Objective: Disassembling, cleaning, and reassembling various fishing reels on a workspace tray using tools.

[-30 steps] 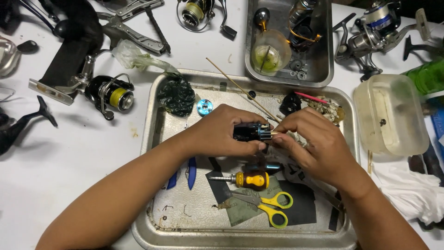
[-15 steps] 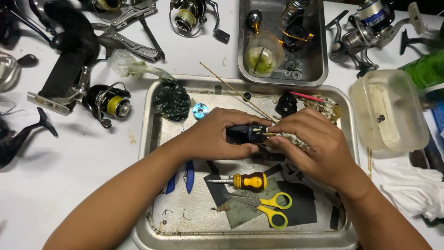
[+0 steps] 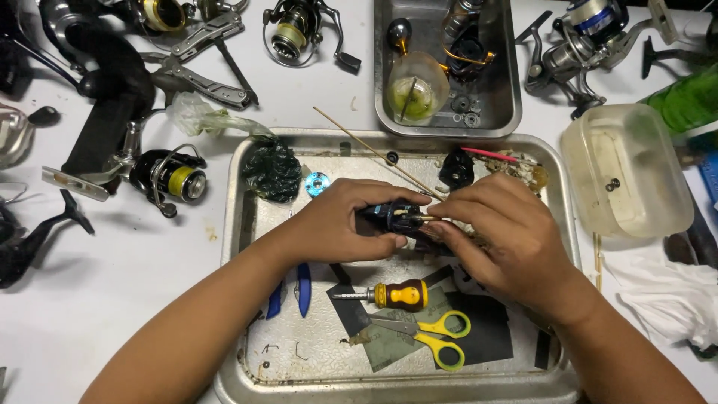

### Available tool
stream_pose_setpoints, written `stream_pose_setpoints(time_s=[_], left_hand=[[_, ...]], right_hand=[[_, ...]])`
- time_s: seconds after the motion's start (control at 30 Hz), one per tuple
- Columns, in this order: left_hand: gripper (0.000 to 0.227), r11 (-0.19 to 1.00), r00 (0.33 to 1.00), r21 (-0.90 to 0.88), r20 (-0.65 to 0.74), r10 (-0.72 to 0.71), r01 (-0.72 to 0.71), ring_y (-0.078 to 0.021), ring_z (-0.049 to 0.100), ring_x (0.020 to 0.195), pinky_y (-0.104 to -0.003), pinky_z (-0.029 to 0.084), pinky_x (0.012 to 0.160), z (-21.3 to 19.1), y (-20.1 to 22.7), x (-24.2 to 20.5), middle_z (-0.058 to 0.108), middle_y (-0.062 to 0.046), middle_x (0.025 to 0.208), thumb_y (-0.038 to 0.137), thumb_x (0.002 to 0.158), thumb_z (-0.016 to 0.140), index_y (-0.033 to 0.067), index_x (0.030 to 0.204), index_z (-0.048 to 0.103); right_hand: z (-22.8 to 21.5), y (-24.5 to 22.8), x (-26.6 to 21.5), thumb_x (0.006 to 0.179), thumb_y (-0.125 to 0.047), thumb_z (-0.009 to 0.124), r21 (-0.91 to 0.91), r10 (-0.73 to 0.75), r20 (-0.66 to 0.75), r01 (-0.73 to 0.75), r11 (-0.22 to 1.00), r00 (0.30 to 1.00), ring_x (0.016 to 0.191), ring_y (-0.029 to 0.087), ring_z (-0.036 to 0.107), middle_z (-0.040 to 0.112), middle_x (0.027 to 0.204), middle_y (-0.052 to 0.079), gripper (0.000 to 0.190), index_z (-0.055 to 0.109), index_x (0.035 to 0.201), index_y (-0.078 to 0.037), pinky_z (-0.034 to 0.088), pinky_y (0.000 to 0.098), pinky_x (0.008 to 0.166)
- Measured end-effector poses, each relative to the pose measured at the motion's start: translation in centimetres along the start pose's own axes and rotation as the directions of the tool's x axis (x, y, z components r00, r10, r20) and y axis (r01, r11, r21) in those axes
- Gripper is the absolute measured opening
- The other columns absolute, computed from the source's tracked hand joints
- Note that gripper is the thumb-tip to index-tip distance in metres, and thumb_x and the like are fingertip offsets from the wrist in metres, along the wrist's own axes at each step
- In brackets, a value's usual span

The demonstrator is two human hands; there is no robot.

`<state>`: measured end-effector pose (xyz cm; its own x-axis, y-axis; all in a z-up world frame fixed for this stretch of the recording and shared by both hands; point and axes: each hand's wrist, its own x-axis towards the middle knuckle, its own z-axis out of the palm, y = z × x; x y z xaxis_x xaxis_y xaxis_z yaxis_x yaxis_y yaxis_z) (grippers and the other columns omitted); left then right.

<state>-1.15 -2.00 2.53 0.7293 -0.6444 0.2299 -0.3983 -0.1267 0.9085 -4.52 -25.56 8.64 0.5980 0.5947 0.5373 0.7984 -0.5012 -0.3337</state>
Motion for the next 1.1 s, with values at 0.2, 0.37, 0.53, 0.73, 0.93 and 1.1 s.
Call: stream_pose_setpoints(time_s=[0.2,0.37,0.53,0.73,0.93,1.1], left_hand=[[0.043,1.000,1.000,0.001,0.014,0.004,-0.004,-0.0174,0.069,0.119,-0.032,0.049,0.106,-0.6,0.1,0.1,0.074,-0.003,0.125,0.016,0.084,0.070,0.0171,0.126,0.067],[0.038,0.998,0.999,-0.052,-0.020,0.046,-0.047,-0.0187,0.067,0.119,-0.034,0.050,0.108,-1.0,-0.3,-0.2,0.070,-0.003,0.124,0.015,0.085,0.067,0.0153,0.123,0.065],[0.038,0.994,0.998,-0.097,-0.053,0.040,-0.045,-0.0183,0.065,0.112,-0.032,0.051,0.100,-1.2,-0.3,-0.3,0.067,-0.003,0.118,0.010,0.083,0.065,0.0157,0.120,0.065],[0.034,0.994,0.995,-0.080,-0.070,0.074,-0.079,-0.0193,0.066,0.115,-0.033,0.050,0.103,-1.1,-0.4,-0.2,0.069,-0.005,0.120,0.012,0.087,0.069,0.0129,0.122,0.066],[0.038,0.995,0.994,-0.066,-0.080,0.071,-0.077,-0.0191,0.067,0.120,-0.034,0.050,0.108,-1.2,-0.5,-0.2,0.070,-0.004,0.126,0.019,0.090,0.067,0.0137,0.127,0.065],[0.037,0.998,0.996,-0.043,-0.075,0.047,-0.050,-0.0165,0.067,0.113,-0.032,0.050,0.099,-1.2,-0.9,-0.2,0.072,-0.002,0.122,0.024,0.091,0.065,0.0153,0.127,0.066]], right_hand=[[-0.8,0.5,-0.5,0.092,-0.004,0.073,0.131,0.190,-0.060,-0.181,0.975,0.980,0.082,0.024,0.070,0.075,0.090,0.014,0.008,0.073,0.094,0.003,0.054,0.0358,0.081],[-1.9,0.8,-0.6,0.096,-0.005,0.069,0.201,0.345,-0.059,-0.327,0.923,0.937,0.085,0.023,0.067,0.072,0.093,0.015,0.009,0.071,0.097,0.004,0.052,0.0330,0.083],[-2.1,0.7,-0.5,0.098,-0.006,0.068,0.188,0.393,-0.054,-0.377,0.907,0.918,0.086,0.022,0.066,0.071,0.094,0.013,0.009,0.071,0.099,0.003,0.050,0.0311,0.082],[-1.8,0.3,-0.1,0.097,-0.007,0.069,0.115,0.283,-0.069,-0.274,0.955,0.957,0.083,0.024,0.067,0.073,0.091,0.014,0.010,0.072,0.096,0.003,0.051,0.0349,0.081],[-1.5,0.7,-0.2,0.097,-0.006,0.070,0.104,0.272,-0.082,-0.263,0.959,0.959,0.083,0.024,0.068,0.073,0.090,0.014,0.009,0.072,0.095,0.002,0.054,0.0357,0.082],[-1.3,1.1,-0.6,0.097,-0.010,0.069,0.107,0.289,-0.069,-0.280,0.954,0.955,0.082,0.023,0.068,0.073,0.090,0.014,0.011,0.072,0.094,0.001,0.054,0.0352,0.081]])
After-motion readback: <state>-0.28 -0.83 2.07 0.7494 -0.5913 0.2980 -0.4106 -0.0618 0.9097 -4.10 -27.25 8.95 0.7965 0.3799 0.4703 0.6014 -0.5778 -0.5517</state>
